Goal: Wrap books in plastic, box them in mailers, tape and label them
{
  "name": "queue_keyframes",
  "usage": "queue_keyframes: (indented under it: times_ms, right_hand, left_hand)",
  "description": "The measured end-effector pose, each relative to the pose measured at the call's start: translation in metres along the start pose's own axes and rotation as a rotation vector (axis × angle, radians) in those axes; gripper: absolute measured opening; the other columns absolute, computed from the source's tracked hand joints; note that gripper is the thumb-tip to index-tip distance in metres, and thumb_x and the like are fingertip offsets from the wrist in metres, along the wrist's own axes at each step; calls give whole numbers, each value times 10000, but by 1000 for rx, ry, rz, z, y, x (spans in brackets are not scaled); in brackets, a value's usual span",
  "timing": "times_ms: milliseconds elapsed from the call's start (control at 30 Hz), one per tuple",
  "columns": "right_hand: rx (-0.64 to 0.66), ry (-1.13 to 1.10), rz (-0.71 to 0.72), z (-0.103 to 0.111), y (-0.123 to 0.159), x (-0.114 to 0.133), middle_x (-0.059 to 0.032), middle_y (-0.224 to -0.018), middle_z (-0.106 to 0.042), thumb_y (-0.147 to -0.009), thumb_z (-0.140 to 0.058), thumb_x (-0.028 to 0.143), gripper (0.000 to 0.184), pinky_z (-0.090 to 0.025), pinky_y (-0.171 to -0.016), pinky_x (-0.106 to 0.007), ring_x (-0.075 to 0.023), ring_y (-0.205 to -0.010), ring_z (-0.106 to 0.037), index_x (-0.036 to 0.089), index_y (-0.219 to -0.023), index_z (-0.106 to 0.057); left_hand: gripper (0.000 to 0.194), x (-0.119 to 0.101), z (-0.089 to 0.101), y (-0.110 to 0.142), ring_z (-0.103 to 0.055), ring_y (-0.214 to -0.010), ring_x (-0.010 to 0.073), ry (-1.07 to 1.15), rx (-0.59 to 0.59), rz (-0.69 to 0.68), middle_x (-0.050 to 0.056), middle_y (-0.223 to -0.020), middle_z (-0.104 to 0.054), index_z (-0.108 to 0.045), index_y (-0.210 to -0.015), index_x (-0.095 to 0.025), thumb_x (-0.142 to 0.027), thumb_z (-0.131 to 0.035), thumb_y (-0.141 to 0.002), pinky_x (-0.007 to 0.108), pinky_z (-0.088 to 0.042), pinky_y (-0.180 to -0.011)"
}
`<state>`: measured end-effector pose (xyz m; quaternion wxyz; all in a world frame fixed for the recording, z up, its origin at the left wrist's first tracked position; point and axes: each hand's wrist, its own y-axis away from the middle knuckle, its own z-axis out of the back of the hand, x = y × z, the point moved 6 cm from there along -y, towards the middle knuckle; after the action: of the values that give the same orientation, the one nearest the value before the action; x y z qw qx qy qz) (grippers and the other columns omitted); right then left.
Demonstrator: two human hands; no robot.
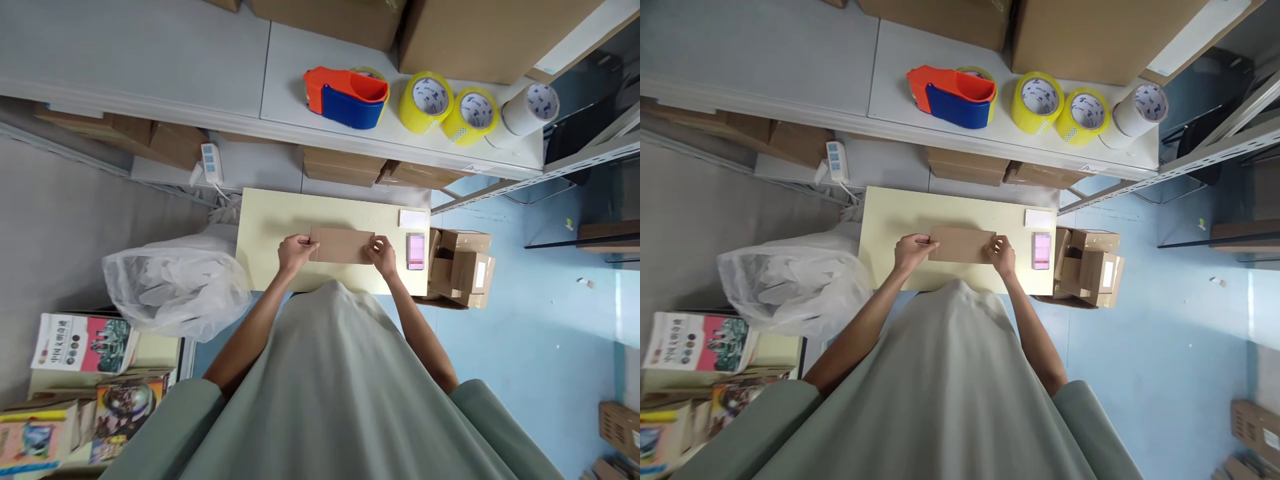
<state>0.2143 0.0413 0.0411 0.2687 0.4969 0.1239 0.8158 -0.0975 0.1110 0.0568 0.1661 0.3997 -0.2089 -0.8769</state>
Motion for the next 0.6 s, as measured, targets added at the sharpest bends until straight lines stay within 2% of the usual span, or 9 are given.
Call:
queue_keyframes:
  times_ms: [133, 267, 433, 600]
  right_hand:
    - [-18, 78, -57, 2, 8, -1, -64, -1300, -845, -893, -719, 417, 301, -652, -972, -422, -263, -1152, -832, 308, -1134, -574]
    - [-47, 194, -119, 0, 9, 8, -46, -1317, -837, -904, -749, 381, 283, -623, -999, -401, -256, -1161, -819, 315, -1117, -577]
    - [-14, 407, -170, -7, 5, 23, -61, -1179, -835, -893, -816, 405, 378, -613, -958, -442, -311, -1104, -786, 312, -1168, -573]
    - [-21, 486, -207, -10, 4, 29, -97, -1145, -811, -908, -821, 448, 406, -607, -973, -490, -345, -1089, -766, 295, -1185, -567]
  left_hand:
    - [142, 4, -9, 7, -824, -1081, 287, -40, 24, 57, 20, -1054, -883, -808, -905, -274, -381, -869, -836, 367, -609, -967]
    - [240, 3, -14, 5, -811, -1089, 280, -69, 21, 53, 53, -1092, -865, -756, -928, -246, -441, -872, -851, 352, -597, -963]
    - [394, -2, -21, 0, -778, -1087, 285, -165, 26, 39, 90, -1130, -811, -663, -980, -221, -497, -901, -831, 366, -582, -959]
    - [522, -3, -27, 2, -748, -1069, 270, -192, 16, 26, 109, -1222, -724, -603, -1065, -217, -488, -944, -776, 351, -577, -914]
